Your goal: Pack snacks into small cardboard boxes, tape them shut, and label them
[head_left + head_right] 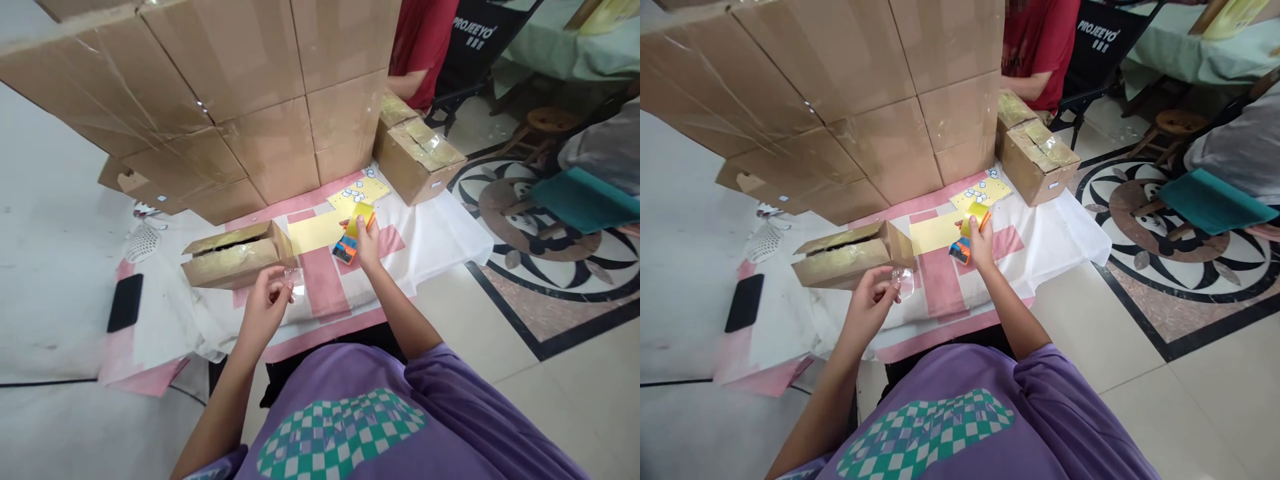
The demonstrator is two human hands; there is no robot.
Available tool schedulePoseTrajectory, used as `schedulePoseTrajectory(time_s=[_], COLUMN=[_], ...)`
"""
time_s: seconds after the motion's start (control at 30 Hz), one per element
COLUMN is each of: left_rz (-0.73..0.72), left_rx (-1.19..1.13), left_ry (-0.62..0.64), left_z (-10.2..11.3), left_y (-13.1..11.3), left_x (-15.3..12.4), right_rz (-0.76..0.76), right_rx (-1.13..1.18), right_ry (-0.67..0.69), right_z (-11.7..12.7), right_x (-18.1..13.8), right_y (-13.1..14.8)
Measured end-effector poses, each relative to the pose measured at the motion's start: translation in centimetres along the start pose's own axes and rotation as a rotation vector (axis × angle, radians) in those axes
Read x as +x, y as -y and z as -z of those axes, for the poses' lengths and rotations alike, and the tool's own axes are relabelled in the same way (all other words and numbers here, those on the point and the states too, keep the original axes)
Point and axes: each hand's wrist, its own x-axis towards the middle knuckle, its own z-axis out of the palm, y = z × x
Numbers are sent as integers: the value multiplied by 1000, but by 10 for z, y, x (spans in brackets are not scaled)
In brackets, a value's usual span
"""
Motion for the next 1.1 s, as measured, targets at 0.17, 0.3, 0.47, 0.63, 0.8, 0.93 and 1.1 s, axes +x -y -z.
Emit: schedulePoseTrajectory(time_s=[0.17,0.3,0.47,0.63,0.8,0.93,1.1], left_rz=[-39,-80,-231,-516,-659,-381,43], left_rx=[-93,-97,-27,55,50,108,520], left_ry=[-54,-71,-17,-44,-85,-171,-321], left_z=[11,20,27,40,56,68,88], left_y=[-2,-1,1,7,14,12,19], left_x=[-2,-5,-12,-19,-17,-11,3], right_rz=[-79,68,135,110,53,291,463], right_rx=[-144,-401,-491,-638,-565,-500,-516], right_ry=[53,-84,621,1109,1404,1340,1009], right_z=[24,43,-8,-73,-102,-115,-119], right_x=[6,-20,-65,-60,-49,-52,-43], right_y=[-18,14,73,99,85,75,93])
